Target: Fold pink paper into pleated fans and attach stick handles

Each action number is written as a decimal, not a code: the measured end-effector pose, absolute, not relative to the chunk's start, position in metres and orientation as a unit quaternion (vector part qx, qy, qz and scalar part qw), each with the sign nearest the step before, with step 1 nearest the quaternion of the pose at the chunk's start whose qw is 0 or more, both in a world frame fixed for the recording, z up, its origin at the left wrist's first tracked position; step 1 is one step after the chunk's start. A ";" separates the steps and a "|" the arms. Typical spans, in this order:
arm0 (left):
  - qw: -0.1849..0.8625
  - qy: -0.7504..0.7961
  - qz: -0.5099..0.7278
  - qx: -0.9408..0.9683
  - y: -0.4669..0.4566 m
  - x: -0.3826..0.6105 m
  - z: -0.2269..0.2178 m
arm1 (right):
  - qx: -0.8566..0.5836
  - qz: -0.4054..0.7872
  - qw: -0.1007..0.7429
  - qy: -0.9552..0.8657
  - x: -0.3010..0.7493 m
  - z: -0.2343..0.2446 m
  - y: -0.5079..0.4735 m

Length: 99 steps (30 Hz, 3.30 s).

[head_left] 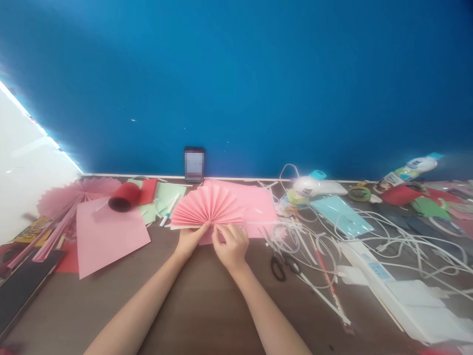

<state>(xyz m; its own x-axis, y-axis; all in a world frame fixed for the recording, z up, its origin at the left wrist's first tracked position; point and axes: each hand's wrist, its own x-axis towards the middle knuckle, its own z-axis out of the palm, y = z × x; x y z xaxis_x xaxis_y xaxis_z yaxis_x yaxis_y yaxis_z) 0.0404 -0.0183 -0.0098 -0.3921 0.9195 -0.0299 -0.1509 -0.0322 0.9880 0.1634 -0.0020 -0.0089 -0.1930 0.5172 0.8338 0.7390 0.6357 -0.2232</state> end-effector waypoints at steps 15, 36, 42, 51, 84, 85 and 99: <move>0.439 0.550 0.629 0.330 -0.019 0.040 -0.008 | -0.405 -0.083 0.485 -0.771 0.163 -0.008 -0.003; 0.429 0.546 0.624 0.358 -0.020 0.041 -0.007 | -0.421 -0.071 0.504 -0.751 0.164 -0.010 0.000; 0.440 0.550 0.618 0.349 -0.020 0.041 -0.007 | -0.416 -0.055 0.516 -0.747 0.165 -0.010 0.001; 0.424 0.555 0.622 0.354 -0.020 0.043 -0.004 | -0.404 -0.062 0.502 -0.762 0.163 -0.013 0.000; 0.415 0.507 0.623 0.428 -0.017 0.038 -0.010 | -0.419 -0.059 0.496 -0.758 0.163 -0.008 -0.005; 0.414 0.507 0.624 0.427 -0.017 0.039 -0.010 | -0.415 -0.065 0.493 -0.762 0.163 -0.007 -0.005; 0.411 0.532 0.598 0.436 -0.019 0.037 -0.012 | -0.392 -0.126 0.443 -0.797 0.170 -0.002 -0.003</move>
<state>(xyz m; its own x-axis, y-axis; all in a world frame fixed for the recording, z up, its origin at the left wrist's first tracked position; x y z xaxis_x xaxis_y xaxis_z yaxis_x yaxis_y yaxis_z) 0.0373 -0.0192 -0.0122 -0.2827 0.9555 0.0839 -0.0276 -0.0956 0.9950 0.1697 -0.0032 -0.0017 -0.3010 0.5119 0.8045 0.7355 0.6616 -0.1458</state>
